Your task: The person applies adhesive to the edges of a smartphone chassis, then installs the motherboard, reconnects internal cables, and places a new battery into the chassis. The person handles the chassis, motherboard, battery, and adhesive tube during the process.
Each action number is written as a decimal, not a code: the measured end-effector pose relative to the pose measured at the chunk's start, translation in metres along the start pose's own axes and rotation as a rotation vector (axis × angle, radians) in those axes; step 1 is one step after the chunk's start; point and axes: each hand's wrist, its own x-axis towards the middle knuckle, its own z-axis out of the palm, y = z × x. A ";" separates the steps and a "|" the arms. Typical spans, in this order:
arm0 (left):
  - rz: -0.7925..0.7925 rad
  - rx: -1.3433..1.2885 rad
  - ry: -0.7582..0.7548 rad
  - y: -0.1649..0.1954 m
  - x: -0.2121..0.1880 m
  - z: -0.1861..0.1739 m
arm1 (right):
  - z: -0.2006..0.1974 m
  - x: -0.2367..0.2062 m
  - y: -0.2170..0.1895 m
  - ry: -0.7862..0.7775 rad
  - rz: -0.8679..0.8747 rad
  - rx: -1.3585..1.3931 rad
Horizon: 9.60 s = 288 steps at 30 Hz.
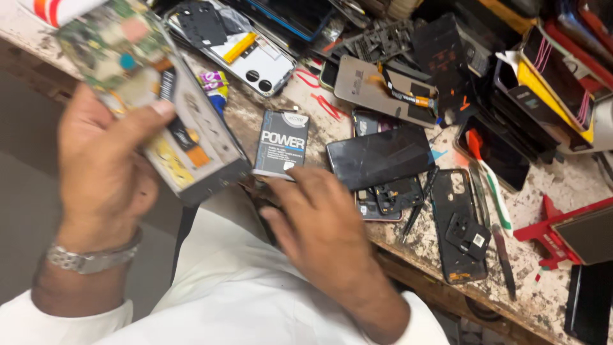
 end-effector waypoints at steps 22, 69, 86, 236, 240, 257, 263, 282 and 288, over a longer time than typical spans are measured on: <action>-0.033 0.089 -0.062 -0.001 -0.007 -0.034 | 0.054 0.053 -0.019 -0.106 0.123 -0.288; -0.193 -0.110 0.015 -0.076 -0.031 0.009 | 0.007 -0.007 -0.041 0.066 0.036 -0.113; -0.238 -0.027 -0.126 -0.068 -0.043 0.017 | 0.007 -0.012 -0.040 0.074 0.038 -0.108; -0.433 0.504 -0.618 -0.043 -0.055 0.046 | -0.023 -0.015 0.022 0.163 0.488 0.786; -0.450 0.481 -0.625 -0.045 -0.055 0.046 | -0.022 -0.015 0.022 0.132 0.505 0.877; -0.420 0.504 -0.637 -0.048 -0.055 0.048 | -0.018 -0.016 0.022 0.144 0.532 0.961; -0.445 0.520 -0.629 -0.050 -0.052 0.048 | -0.016 -0.015 0.024 0.147 0.554 0.966; -0.403 0.614 -0.636 -0.044 -0.051 0.048 | -0.010 -0.014 0.020 0.142 0.565 0.982; -0.451 0.764 -0.626 -0.039 -0.048 0.054 | -0.008 -0.013 0.023 0.156 0.580 1.092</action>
